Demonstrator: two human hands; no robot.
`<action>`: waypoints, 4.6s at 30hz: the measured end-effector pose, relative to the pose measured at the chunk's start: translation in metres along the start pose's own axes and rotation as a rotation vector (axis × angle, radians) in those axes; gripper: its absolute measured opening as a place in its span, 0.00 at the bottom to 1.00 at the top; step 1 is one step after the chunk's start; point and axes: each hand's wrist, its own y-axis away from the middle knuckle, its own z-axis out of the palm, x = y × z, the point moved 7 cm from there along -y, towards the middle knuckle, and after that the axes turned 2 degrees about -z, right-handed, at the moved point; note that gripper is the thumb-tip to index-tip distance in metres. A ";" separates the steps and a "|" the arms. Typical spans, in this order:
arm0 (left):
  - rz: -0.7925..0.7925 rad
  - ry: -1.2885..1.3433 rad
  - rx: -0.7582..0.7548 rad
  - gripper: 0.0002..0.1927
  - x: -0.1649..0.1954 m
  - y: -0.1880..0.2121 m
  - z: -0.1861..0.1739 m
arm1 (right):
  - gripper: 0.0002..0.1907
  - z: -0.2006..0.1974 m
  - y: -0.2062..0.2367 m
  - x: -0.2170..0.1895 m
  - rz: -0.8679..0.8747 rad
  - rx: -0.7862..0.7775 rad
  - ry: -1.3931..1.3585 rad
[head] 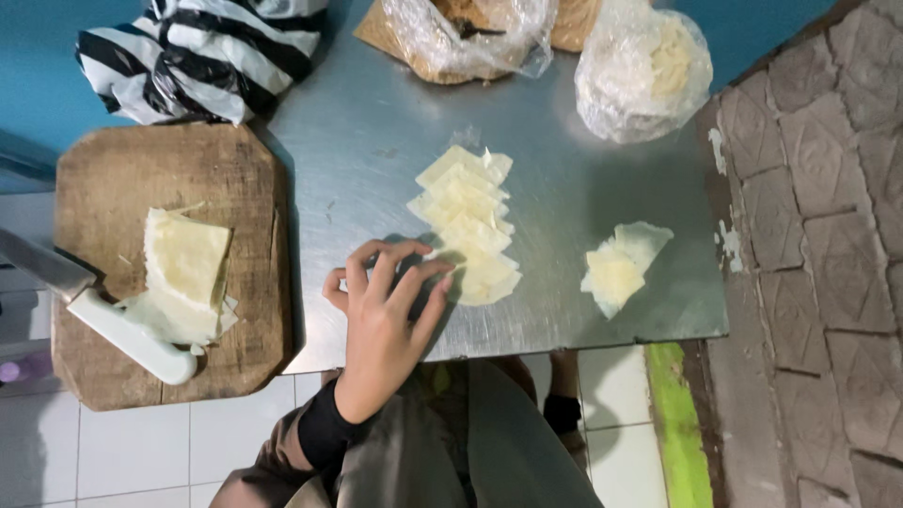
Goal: The person spoons brown filling from a plastic-covered bowl onto thin square pastry wrappers laid on a metal table, then folds each wrapper over the filling by hand to form filled parcels, working through the wrappers one at a time. A knife and extra wrappers rest on a wooden cutting board beside the work area.
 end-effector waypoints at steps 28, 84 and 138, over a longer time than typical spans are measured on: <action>0.001 -0.003 0.022 0.07 0.001 0.000 0.002 | 0.22 0.008 -0.051 -0.049 -0.138 0.003 0.151; -0.026 0.074 -0.016 0.14 -0.020 0.013 0.001 | 0.22 -0.118 -0.074 -0.130 -0.333 -0.420 1.127; -0.038 0.101 -0.038 0.15 -0.041 0.027 0.030 | 0.14 -0.071 -0.205 -0.211 -0.366 -0.282 -0.692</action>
